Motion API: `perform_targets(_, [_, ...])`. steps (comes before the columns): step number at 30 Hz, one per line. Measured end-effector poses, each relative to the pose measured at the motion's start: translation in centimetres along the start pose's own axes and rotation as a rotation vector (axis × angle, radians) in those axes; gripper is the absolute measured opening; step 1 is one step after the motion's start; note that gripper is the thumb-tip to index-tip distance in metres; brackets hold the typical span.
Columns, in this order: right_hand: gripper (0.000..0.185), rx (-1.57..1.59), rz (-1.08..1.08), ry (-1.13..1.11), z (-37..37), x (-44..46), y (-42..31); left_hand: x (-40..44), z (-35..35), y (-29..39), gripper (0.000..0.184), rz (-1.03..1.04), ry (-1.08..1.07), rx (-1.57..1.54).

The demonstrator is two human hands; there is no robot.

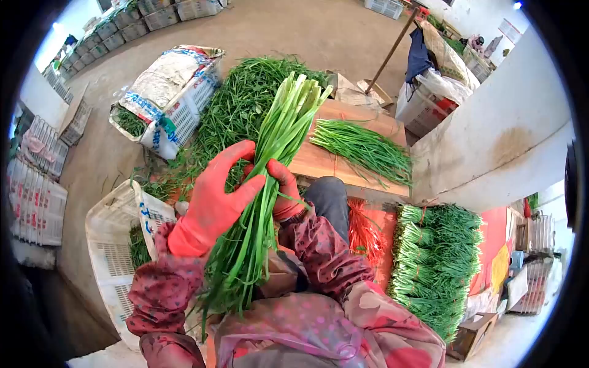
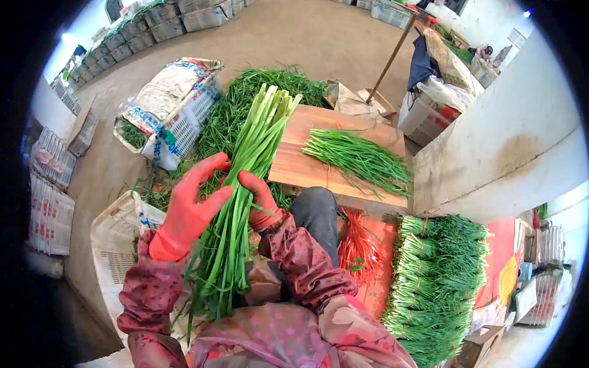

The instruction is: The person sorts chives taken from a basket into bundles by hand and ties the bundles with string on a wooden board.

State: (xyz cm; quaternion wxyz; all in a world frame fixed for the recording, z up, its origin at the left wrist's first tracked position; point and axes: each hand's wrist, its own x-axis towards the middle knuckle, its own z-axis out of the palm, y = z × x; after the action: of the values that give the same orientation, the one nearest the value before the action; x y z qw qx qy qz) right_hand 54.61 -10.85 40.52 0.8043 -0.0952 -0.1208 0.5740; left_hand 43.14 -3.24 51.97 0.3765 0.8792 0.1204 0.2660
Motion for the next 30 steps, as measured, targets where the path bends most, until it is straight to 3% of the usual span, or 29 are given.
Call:
perform_targets(1, [0.050, 0.049, 0.032, 0.020, -0.9, -0.1, 0.1, -0.2, 0.3, 0.4, 0.050, -0.002, -0.006, -0.004])
perform_targets(3, [0.050, 0.035, -0.004, 0.006, -0.6, -0.5, -0.2, -0.1, 0.2, 2.6, 0.040, 0.213, 0.123, 0.152])
perform_targets(5, [0.049, 0.024, -0.036, -0.011, 0.2, -1.0, -0.7, 1.0, 0.7, 3.5, 0.036, 0.187, 0.132, 0.136])
perform_targets(9, [0.060, 0.031, 0.070, 0.104, -0.8, -1.3, 0.1, 6.2, 1.6, 1.1, 0.048, 0.137, 0.237, 0.126])
perform_targets(12, [0.064, -0.032, 0.115, -0.100, -0.5, -1.0, 0.1, 9.2, 2.2, 0.9, 0.058, 0.192, 0.244, 0.100])
perform_targets(14, [0.066, -0.105, 0.149, -0.103, 0.0, -1.2, 0.0, 10.5, 2.1, 1.4, 0.060, 0.366, 0.212, 0.173])
perform_targets(15, [0.067, -0.177, 0.184, -0.102, 0.2, -1.4, 0.0, 11.4, 1.9, 0.8, 0.060, 0.357, 0.215, 0.178])
perform_targets(17, [0.073, -0.236, 0.225, -0.141, 0.3, -1.4, 0.1, 13.2, 1.4, -0.4, 0.057, 0.298, -0.192, -0.064])
perform_targets(18, [0.073, -0.222, 0.238, -0.151, 0.3, -1.5, 0.1, 13.4, 1.4, -0.5, 0.042, 0.362, -0.177, 0.012])
perform_targets(19, [0.074, -0.205, 0.248, -0.157, 0.3, -1.6, 0.3, 13.5, 1.4, -0.6, 0.042, 0.357, -0.177, 0.013])
perform_targets(21, [0.075, -0.203, 0.258, -0.147, 0.5, -1.8, 0.5, 13.5, 0.9, 0.2, 0.025, 0.167, -0.271, 0.152])
perform_targets(22, [0.075, -0.202, 0.276, -0.135, 0.5, -1.9, 0.7, 13.3, 1.3, -0.4, 0.016, 0.253, -0.157, 0.090])
perform_targets(23, [0.074, -0.201, 0.298, -0.123, 0.5, -2.0, 0.8, 13.5, 1.2, -0.5, 0.016, 0.245, -0.155, 0.092])
perform_targets(25, [0.072, -0.195, 0.242, -0.081, 0.8, -2.2, 1.3, 14.2, 0.8, -1.0, 0.017, -0.023, -0.186, 0.165])
perform_targets(27, [0.071, -0.205, 0.316, -0.140, 0.7, -2.2, 1.1, 14.9, -0.1, -1.9, 0.016, 0.026, -0.115, 0.091])
perform_targets(29, [0.070, -0.222, 0.300, -0.144, 0.5, -2.4, 1.1, 15.4, -1.2, -2.3, 0.023, -0.147, 0.184, -0.459])
perform_targets(30, [0.071, -0.180, 0.291, -0.154, -0.1, -2.2, 1.1, 15.1, -2.1, -2.0, 0.026, -0.160, 0.246, -0.357])
